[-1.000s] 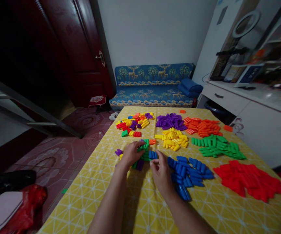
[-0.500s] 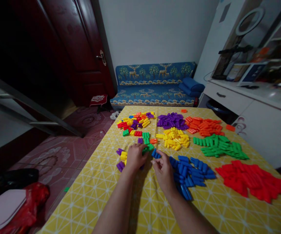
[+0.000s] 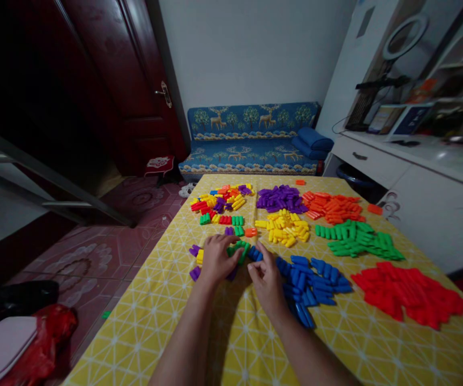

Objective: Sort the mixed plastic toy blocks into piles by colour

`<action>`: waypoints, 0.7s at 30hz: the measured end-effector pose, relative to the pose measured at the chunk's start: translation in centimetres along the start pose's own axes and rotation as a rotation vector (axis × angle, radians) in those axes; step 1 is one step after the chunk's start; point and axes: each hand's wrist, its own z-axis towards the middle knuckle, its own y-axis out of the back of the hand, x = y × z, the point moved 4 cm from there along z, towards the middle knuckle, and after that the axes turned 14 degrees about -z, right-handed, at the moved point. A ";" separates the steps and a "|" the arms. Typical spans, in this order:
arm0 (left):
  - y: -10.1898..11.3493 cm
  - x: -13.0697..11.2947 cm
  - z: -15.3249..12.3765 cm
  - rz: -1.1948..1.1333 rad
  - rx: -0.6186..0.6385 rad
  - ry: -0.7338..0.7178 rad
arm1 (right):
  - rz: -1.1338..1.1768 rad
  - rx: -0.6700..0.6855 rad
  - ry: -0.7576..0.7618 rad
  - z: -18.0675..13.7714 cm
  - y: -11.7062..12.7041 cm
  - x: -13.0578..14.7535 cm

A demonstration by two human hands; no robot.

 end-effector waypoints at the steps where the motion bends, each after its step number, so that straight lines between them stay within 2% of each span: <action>1: -0.3 -0.1 -0.1 0.041 0.058 0.005 | 0.001 0.003 -0.005 0.0 0.0 0.0; 5: -1.8 0.0 -0.5 0.120 0.185 0.009 | -0.002 -0.001 -0.027 -0.1 -0.1 -0.4; 9: -2.2 0.4 -0.4 0.102 0.138 0.006 | 0.004 0.005 -0.036 -0.2 -0.2 -0.6; 16: -0.9 0.4 0.0 -0.383 -0.041 -0.049 | 0.150 -0.051 -0.090 -0.2 0.0 -0.6; 21: -0.6 -0.8 0.0 -0.574 0.013 -0.013 | 0.104 -0.034 -0.039 0.1 0.3 -0.3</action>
